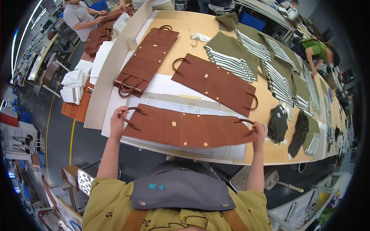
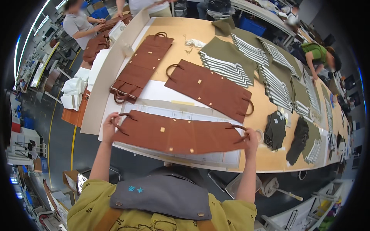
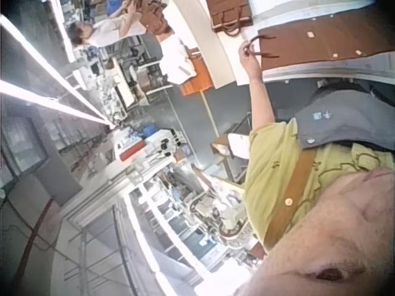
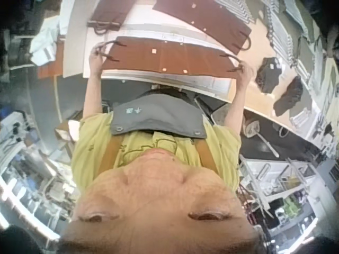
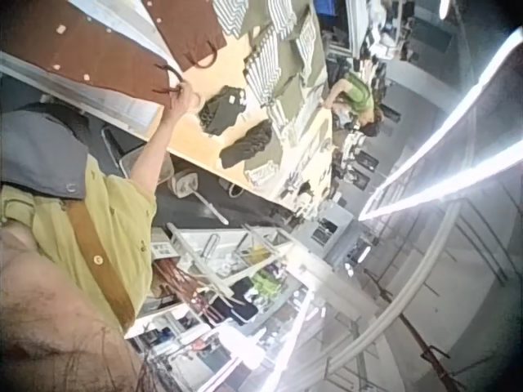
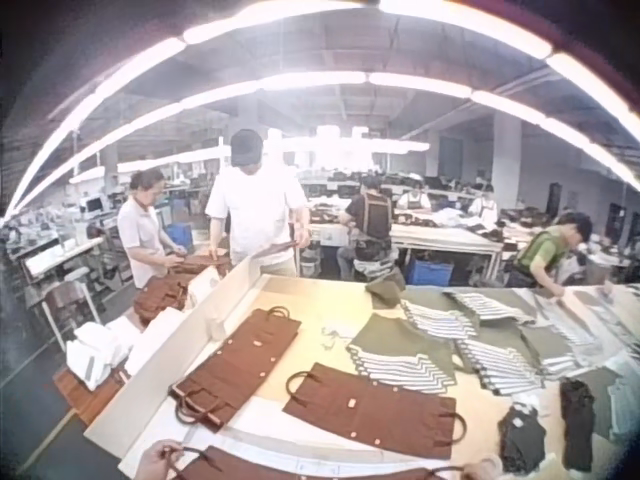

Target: The person aligns a brown tote bag on a white template and secures it by applying small pieces of yellow tape to the fabric. They smooth the tape down and continue placing additional pieces along the edges and body of the bag to hold it in place.

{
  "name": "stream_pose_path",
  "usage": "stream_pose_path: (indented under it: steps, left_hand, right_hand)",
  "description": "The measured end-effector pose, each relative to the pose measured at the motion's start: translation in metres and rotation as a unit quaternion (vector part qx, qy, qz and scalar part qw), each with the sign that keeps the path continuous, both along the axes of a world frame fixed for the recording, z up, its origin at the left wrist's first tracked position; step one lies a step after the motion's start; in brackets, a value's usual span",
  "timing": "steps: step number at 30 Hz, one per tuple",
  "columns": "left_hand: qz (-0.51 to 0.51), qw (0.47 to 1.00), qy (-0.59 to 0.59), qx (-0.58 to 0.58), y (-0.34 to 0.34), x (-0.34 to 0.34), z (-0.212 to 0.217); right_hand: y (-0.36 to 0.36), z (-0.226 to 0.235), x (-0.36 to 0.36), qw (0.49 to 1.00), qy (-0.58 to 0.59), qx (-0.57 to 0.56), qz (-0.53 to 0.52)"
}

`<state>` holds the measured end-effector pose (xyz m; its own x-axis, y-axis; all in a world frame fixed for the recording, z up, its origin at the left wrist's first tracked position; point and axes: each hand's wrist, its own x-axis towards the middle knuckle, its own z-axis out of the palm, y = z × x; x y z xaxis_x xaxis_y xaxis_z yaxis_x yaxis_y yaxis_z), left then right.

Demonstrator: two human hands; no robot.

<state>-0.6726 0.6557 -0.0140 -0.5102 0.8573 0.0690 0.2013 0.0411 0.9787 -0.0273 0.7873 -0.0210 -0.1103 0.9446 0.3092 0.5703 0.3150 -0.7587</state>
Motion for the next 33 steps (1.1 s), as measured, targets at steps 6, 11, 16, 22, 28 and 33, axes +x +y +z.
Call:
stream_pose_path:
  steps: [6, 11, 16, 22, 28, 33]
  left_hand:
    - [-0.002, 0.987, -0.061, -0.149, -0.046, 0.039, -0.069]
    - [0.034, 0.963, -0.182, -0.194, -0.062, 0.060, -0.064]
    - [0.108, 0.929, -0.304, -0.183, -0.071, 0.054, -0.078]
    - [0.179, 0.907, -0.350, -0.152, -0.062, 0.064, -0.094]
    - [0.180, 0.933, -0.258, -0.175, -0.055, 0.075, -0.083]
    - [0.147, 0.948, -0.229, -0.163, -0.036, 0.072, -0.066]
  right_hand:
    - [-0.043, -0.090, 0.002, 0.995, -0.092, 0.002, -0.034]
    - [-0.066, -0.105, 0.015, 0.990, 0.036, -0.133, -0.040]
    - [-0.057, -0.089, 0.015, 0.920, 0.230, -0.302, -0.099]
    - [-0.037, -0.095, 0.028, 0.761, 0.486, -0.405, -0.142]
    - [-0.034, -0.096, 0.021, 0.840, 0.324, -0.414, -0.137]
    - [-0.027, -0.083, 0.006, 0.838, 0.376, -0.367, -0.146]
